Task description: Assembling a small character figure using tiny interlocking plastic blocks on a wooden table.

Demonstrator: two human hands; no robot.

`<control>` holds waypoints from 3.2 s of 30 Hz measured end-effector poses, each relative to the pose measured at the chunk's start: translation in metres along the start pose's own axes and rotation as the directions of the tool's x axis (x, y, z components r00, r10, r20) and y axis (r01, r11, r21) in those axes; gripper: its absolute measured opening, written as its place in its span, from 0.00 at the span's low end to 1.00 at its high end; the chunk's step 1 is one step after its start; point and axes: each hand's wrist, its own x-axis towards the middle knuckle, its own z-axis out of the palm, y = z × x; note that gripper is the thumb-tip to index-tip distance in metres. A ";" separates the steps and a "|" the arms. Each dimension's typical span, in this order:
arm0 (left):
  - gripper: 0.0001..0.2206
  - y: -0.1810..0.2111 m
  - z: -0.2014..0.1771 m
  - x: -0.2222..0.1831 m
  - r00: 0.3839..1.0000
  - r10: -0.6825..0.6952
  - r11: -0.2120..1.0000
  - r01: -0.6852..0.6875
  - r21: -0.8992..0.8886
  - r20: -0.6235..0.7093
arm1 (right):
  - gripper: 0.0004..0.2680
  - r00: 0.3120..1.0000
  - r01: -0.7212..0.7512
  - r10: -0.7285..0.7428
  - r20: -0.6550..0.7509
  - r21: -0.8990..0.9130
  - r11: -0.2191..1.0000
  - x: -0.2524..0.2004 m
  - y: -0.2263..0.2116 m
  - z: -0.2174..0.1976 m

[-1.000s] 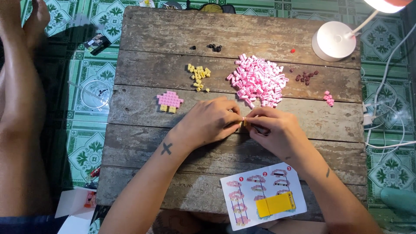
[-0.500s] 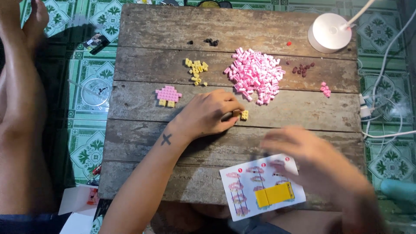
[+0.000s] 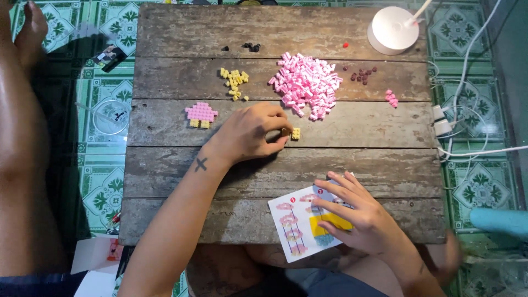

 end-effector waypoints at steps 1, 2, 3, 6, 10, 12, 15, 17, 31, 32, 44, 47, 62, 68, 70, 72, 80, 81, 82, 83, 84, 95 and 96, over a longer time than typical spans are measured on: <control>0.05 0.001 0.000 0.000 1.000 -0.001 1.000 0.001 0.001 -0.001 | 0.18 1.000 0.002 -0.002 0.001 0.000 1.000 -0.001 0.001 0.001; 0.05 0.002 0.000 0.000 1.000 0.007 1.000 -0.007 0.003 -0.011 | 0.17 1.000 -0.004 0.004 -0.012 0.007 1.000 -0.001 0.002 0.002; 0.06 0.002 0.000 -0.001 1.000 0.011 1.000 -0.011 0.005 -0.019 | 0.16 1.000 -0.008 0.009 -0.023 0.018 1.000 -0.001 0.003 0.004; 0.06 0.002 0.001 0.000 0.999 0.026 1.000 -0.025 0.018 -0.028 | 0.16 0.998 -0.027 0.027 -0.059 0.002 1.000 -0.004 0.007 0.009; 0.06 0.008 0.000 0.001 0.998 -0.036 0.999 0.037 0.020 -0.043 | 0.16 0.995 -0.064 0.057 -0.080 -0.091 0.994 0.003 0.000 0.004; 0.05 0.007 0.001 0.002 0.999 -0.019 0.999 0.018 -0.032 -0.038 | 0.16 0.984 -0.106 0.078 -0.163 -0.174 0.979 0.003 0.005 0.006; 0.06 0.015 0.000 0.003 0.997 -0.067 0.998 0.066 -0.022 -0.040 | 0.16 0.978 -0.137 0.092 -0.186 -0.244 0.960 0.015 0.009 -0.006; 0.04 0.016 -0.004 0.007 0.996 -0.074 0.997 0.072 -0.040 -0.047 | 0.17 0.980 -0.141 0.102 -0.171 -0.235 0.962 0.023 0.016 -0.013; 0.05 0.010 0.001 0.004 0.997 -0.075 0.994 0.072 -0.082 -0.032 | 0.15 0.993 -0.087 0.067 -0.098 -0.218 0.972 0.027 0.006 -0.018; 0.05 0.009 0.000 0.004 0.996 -0.082 0.992 0.078 -0.094 -0.040 | 0.15 0.992 -0.102 0.084 -0.090 -0.223 0.969 0.031 0.006 -0.020; 0.06 0.017 -0.007 0.007 0.956 -0.288 0.952 0.292 -0.092 0.057 | 0.08 0.952 -0.237 0.178 -0.250 -0.231 0.944 0.065 0.060 -0.012; 0.06 0.017 -0.009 0.007 0.953 -0.294 0.949 0.300 -0.095 0.069 | 0.08 0.942 -0.222 0.120 -0.313 -0.313 0.924 0.096 0.090 -0.011; 0.09 0.023 -0.017 0.001 0.921 -0.345 0.926 0.365 -0.093 0.179 | 0.05 0.946 -0.289 0.230 -0.228 -0.275 0.917 0.133 0.108 -0.031; 0.07 0.016 -0.008 -0.007 0.955 -0.288 0.936 0.296 -0.189 0.069 | 0.06 0.964 -0.244 0.193 -0.185 -0.310 0.919 0.146 0.094 -0.041; 0.08 0.013 -0.004 -0.009 0.959 -0.276 0.941 0.282 -0.189 0.061 | 0.06 0.967 -0.235 0.187 -0.173 -0.319 0.918 0.149 0.091 -0.040; 0.09 0.013 -0.001 -0.009 0.963 -0.263 0.942 0.269 -0.199 0.053 | 0.04 0.969 -0.226 0.172 -0.177 -0.360 0.905 0.149 0.093 -0.036; 0.09 0.012 -0.003 -0.009 0.964 -0.262 0.937 0.267 -0.224 0.055 | 0.03 0.984 -0.170 0.131 -0.121 -0.415 0.894 0.154 0.096 -0.030; 0.09 0.012 -0.003 -0.009 0.964 -0.261 0.938 0.267 -0.223 0.054 | 0.03 0.985 -0.162 0.121 -0.120 -0.439 0.884 0.154 0.095 -0.030; 0.09 0.013 -0.003 -0.010 0.963 -0.264 0.936 0.269 -0.225 0.055 | 0.03 0.986 -0.162 0.122 -0.117 -0.438 0.884 0.151 0.098 -0.029; 0.10 0.013 -0.004 -0.009 0.964 -0.262 0.937 0.267 -0.223 0.052 | 0.03 0.986 -0.159 0.119 -0.119 -0.428 0.889 0.149 0.100 -0.029; 0.11 0.014 -0.004 -0.008 0.964 -0.261 0.939 0.265 -0.221 0.048 | 0.05 0.986 -0.157 0.117 -0.121 -0.418 0.895 0.146 0.102 -0.028; 0.12 0.013 -0.003 -0.007 0.964 -0.263 0.935 0.263 -0.239 0.033 | 0.06 0.954 -0.300 0.298 -0.046 -0.207 0.931 0.107 0.058 -0.024; 0.12 0.013 -0.003 -0.008 0.963 -0.266 0.938 0.269 -0.217 0.044 | 0.07 0.945 -0.326 0.322 -0.049 -0.169 0.930 0.105 0.059 -0.022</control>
